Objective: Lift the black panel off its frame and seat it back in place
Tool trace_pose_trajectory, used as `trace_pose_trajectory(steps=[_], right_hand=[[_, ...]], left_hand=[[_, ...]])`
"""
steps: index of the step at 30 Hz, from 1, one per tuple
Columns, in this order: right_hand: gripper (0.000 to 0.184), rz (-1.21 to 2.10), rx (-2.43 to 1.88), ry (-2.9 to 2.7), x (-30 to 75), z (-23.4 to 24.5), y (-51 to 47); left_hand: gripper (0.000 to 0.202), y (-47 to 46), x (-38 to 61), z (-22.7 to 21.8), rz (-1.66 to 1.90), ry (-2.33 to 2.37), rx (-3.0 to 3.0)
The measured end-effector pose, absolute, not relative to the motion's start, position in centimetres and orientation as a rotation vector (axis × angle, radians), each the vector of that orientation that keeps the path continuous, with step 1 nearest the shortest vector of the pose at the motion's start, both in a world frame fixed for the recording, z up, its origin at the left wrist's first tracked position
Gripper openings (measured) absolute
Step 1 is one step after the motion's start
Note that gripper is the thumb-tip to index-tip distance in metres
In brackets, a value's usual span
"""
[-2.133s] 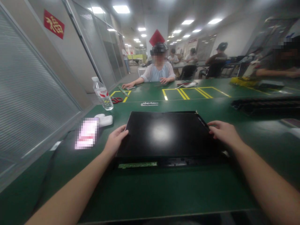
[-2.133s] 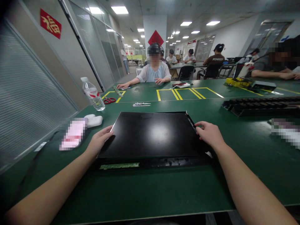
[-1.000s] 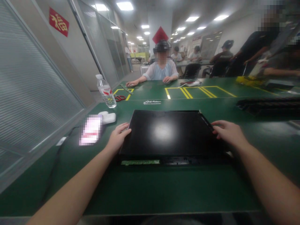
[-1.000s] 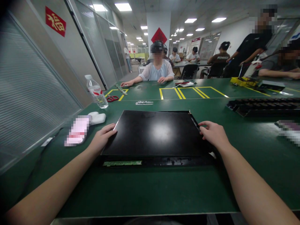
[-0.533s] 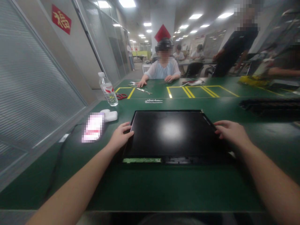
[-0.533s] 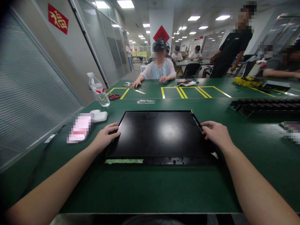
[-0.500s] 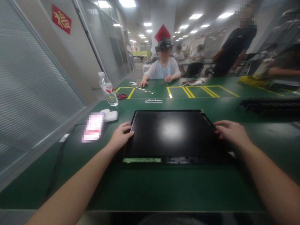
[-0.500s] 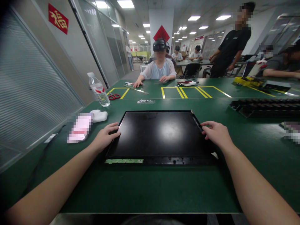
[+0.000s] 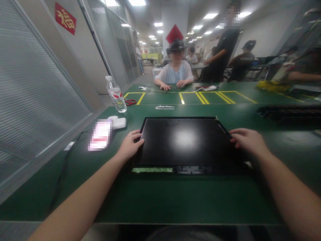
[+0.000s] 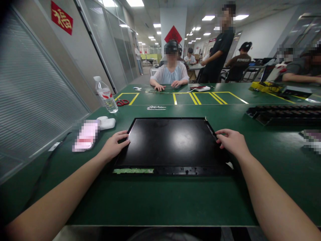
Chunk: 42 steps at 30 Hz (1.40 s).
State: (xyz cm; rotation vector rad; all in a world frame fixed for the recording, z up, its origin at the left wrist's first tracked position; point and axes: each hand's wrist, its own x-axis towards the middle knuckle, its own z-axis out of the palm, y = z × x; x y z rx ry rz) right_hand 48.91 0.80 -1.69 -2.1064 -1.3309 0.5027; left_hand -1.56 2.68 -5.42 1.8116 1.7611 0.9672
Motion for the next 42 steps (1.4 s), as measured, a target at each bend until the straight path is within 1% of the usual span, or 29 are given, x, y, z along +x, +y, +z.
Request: trace_pose_trajectory(steps=[13, 21, 31, 38, 42], right_hand=[[0.027, 0.509, -2.103, -1.323, 48.85, -1.43, 0.87], [0.026, 0.501, -2.119, -1.338, 48.83, -1.42, 0.83], [0.029, 0.478, -2.13, -1.372, 49.01, -1.44, 0.91], [0.028, 0.461, -2.127, -1.386, 49.07, -1.62, 0.81], [0.028, 0.449, -2.123, -1.391, 49.08, -1.77, 0.87]], left_hand=[[0.043, 2.52, -1.6, -5.16, 0.855, 1.799, 1.906], [0.038, 2.47, -1.45, -5.03, 0.787, 1.851, 1.954], [0.039, 2.45, -1.36, -4.97, 0.736, 1.867, 2.004], [0.053, 2.54, -1.27, -5.39, 0.733, 1.839, 2.084], [0.052, 2.62, -1.48, -5.49, 0.758, 1.814, 2.146]])
